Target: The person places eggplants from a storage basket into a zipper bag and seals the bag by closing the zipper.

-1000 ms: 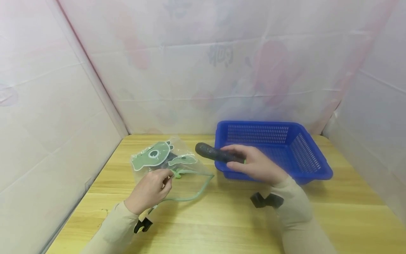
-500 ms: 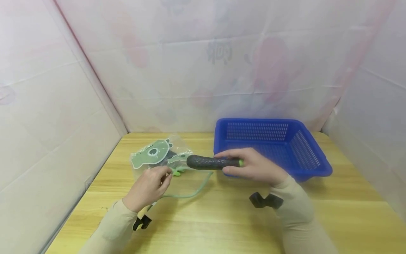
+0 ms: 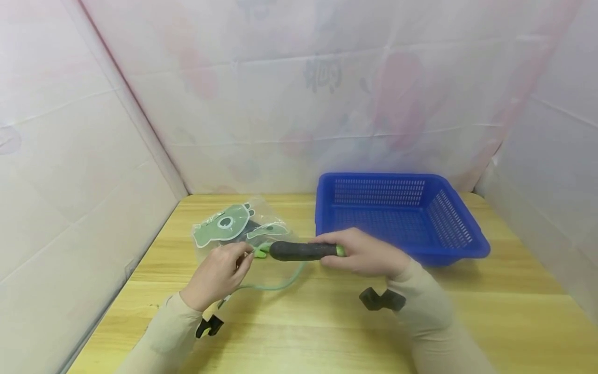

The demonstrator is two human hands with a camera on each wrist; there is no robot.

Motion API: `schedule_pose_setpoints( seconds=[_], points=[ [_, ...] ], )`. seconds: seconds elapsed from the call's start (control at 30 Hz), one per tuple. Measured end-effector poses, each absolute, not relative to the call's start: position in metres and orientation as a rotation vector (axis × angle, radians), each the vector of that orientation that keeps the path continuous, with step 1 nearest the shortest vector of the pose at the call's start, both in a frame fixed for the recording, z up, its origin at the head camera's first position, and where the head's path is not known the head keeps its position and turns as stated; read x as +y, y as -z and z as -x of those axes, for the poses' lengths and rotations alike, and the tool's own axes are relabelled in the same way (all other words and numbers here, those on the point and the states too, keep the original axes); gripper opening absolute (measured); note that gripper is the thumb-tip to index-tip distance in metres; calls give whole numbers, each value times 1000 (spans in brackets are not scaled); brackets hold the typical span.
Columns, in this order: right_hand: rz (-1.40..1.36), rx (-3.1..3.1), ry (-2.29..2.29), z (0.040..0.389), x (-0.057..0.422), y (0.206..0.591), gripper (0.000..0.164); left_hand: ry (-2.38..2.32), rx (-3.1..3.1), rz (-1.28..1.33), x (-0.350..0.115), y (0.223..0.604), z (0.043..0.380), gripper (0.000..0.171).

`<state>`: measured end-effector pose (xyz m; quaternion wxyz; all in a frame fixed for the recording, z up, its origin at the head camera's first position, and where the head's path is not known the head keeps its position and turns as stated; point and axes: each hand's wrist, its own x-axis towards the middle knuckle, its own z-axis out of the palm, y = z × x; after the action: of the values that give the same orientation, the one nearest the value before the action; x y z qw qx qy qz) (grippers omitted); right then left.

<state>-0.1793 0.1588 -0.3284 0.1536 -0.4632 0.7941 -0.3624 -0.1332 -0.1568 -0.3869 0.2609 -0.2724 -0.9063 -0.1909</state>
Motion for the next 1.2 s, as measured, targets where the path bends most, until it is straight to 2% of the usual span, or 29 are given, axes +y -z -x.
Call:
schedule_pose_setpoints(
  seconds=[0.77, 1.2],
  points=[
    [1289, 2277, 754, 173, 123, 356, 48, 515, -2458, 739, -156, 386, 133, 7],
    [1384, 2270, 817, 172, 107, 373, 37, 520, -2460, 731, -157, 385, 132, 8]
  ],
)
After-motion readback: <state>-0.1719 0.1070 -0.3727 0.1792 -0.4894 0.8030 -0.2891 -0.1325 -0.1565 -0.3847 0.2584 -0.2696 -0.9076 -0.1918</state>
